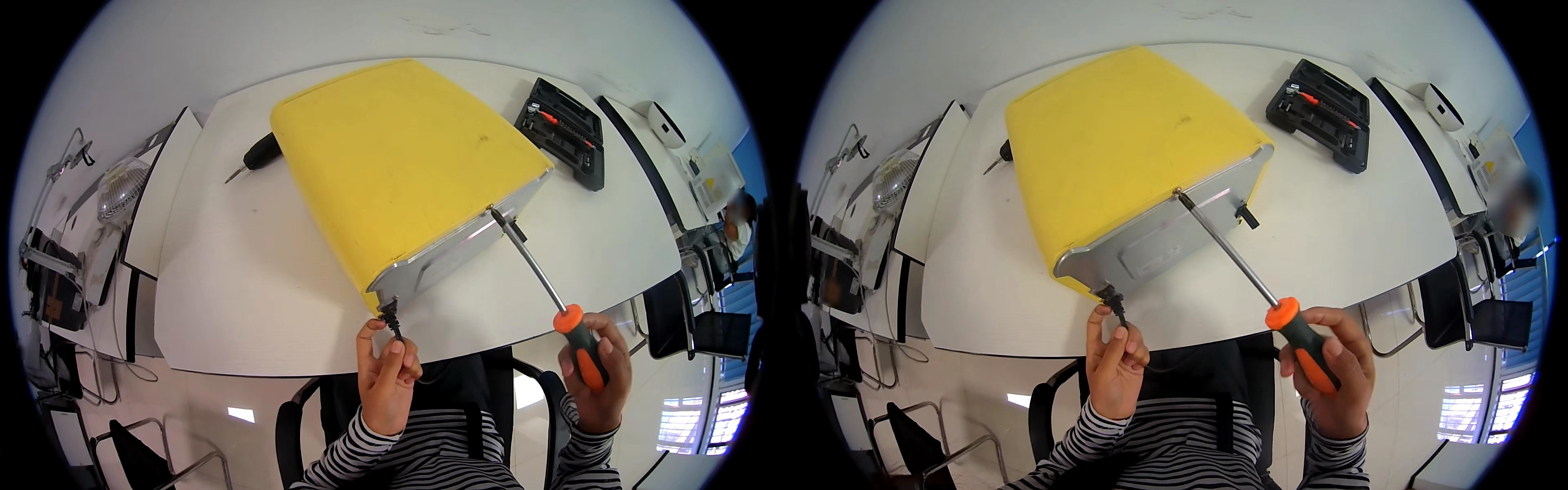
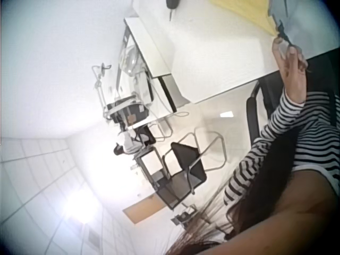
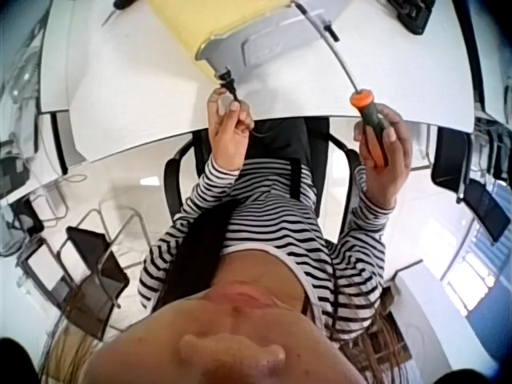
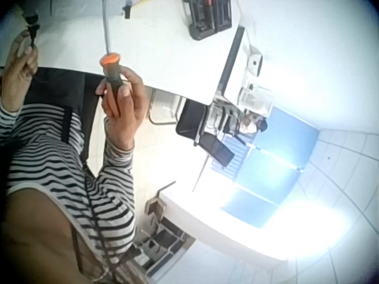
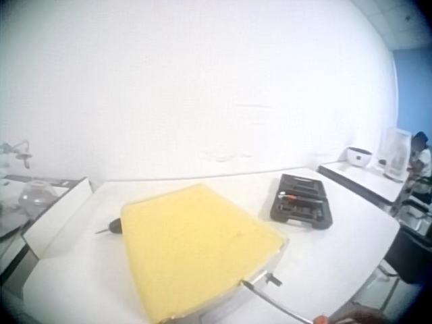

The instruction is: The person uses a screwdriver to remove screws from the back panel of a yellow appliance. They rotate the device to access different screws and continue unscrewing them throughout the clip.

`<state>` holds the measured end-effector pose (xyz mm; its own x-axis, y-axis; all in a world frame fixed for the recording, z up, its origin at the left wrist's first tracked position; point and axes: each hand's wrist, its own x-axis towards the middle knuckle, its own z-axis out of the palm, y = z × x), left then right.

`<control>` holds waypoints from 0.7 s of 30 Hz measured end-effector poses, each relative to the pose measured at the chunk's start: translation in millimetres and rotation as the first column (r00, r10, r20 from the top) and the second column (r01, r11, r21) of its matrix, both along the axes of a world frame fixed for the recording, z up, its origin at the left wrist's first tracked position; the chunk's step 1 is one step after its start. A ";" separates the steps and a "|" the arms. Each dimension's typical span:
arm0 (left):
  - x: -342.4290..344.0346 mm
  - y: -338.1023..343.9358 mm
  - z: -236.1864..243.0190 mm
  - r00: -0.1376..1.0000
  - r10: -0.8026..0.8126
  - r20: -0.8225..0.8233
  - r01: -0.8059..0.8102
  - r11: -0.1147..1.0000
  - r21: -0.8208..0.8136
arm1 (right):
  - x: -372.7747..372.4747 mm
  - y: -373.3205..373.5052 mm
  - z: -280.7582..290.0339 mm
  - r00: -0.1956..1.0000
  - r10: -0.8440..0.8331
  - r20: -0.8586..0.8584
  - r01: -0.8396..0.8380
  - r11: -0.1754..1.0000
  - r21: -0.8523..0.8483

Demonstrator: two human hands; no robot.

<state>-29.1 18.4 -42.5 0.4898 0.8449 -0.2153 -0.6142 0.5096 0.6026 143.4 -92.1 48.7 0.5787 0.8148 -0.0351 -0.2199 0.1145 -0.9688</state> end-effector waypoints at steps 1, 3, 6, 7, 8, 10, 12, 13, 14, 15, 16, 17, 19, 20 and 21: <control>-0.4 0.0 -0.2 1.000 0.004 0.002 -0.004 1.000 0.002 | 0.3 -0.8 -2.6 0.991 0.068 -0.113 -0.066 0.998 0.016; -0.8 0.0 -0.4 1.000 0.006 0.005 -0.006 1.000 0.002 | -1.7 -1.6 -8.8 0.962 0.180 -0.205 -0.179 0.984 0.022; -0.9 -1.1 1.1 1.000 -0.011 -0.007 0.011 1.000 0.007 | -9.5 -2.8 -13.8 0.970 0.218 -0.112 -0.217 0.976 0.016; -0.8 -2.3 1.5 1.000 -0.013 -0.023 0.013 1.000 0.007 | -11.1 -4.8 -15.7 0.975 0.194 -0.105 -0.193 0.981 0.019; -2.9 -3.6 1.0 0.999 -0.007 -0.043 0.008 1.000 0.008 | -11.9 -5.5 -17.7 0.974 0.201 -0.106 -0.201 0.980 0.018; -6.8 -5.5 1.1 0.997 -0.001 -0.071 0.002 1.000 0.005 | -13.0 -6.9 -21.3 0.971 0.214 -0.108 -0.214 0.977 0.015; -9.9 -7.7 3.0 0.996 -0.012 -0.084 0.011 1.000 -0.006 | -14.5 -12.3 -24.4 0.972 0.229 -0.056 -0.228 0.973 0.022; -11.7 -8.2 2.5 0.996 -0.010 -0.086 0.010 1.000 0.000 | -15.5 -15.2 -26.1 0.971 0.235 -0.031 -0.235 0.972 0.025; -13.7 -9.1 1.5 0.996 -0.007 -0.087 0.008 1.000 0.005 | -16.3 -18.6 -27.6 0.970 0.243 -0.005 -0.243 0.970 0.027; -15.6 -9.4 1.3 0.996 -0.004 -0.089 0.005 1.000 0.011 | -19.2 -21.6 -26.5 0.976 0.214 -0.031 -0.212 0.976 0.044; -17.3 -8.9 1.9 0.994 0.013 -0.113 -0.011 1.000 0.019 | -20.2 -23.9 -27.9 0.981 0.193 0.000 -0.193 0.979 0.067; -19.5 -8.1 2.1 0.990 0.034 -0.137 -0.030 0.999 0.026 | -20.9 -25.6 -30.1 0.984 0.176 0.030 -0.178 0.980 0.087; -25.3 -7.3 1.1 0.983 0.073 -0.169 -0.067 0.997 0.037 | -20.5 -29.0 -35.2 0.986 0.142 0.086 -0.152 0.981 0.120; -29.7 -6.6 0.2 0.983 0.075 -0.170 -0.069 0.997 0.038 | -20.1 -30.2 -36.4 0.985 0.137 0.107 -0.148 0.983 0.112; -34.4 -5.7 -0.8 0.982 0.079 -0.170 -0.073 0.997 0.040 | -19.8 -31.1 -37.5 0.983 0.132 0.127 -0.146 0.984 0.105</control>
<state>-63.4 12.7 -43.3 0.3824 0.8861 -0.2619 -0.5363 0.4437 0.7180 123.6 -123.2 11.3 0.4539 0.8824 0.1240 -0.1257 0.2011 -0.9715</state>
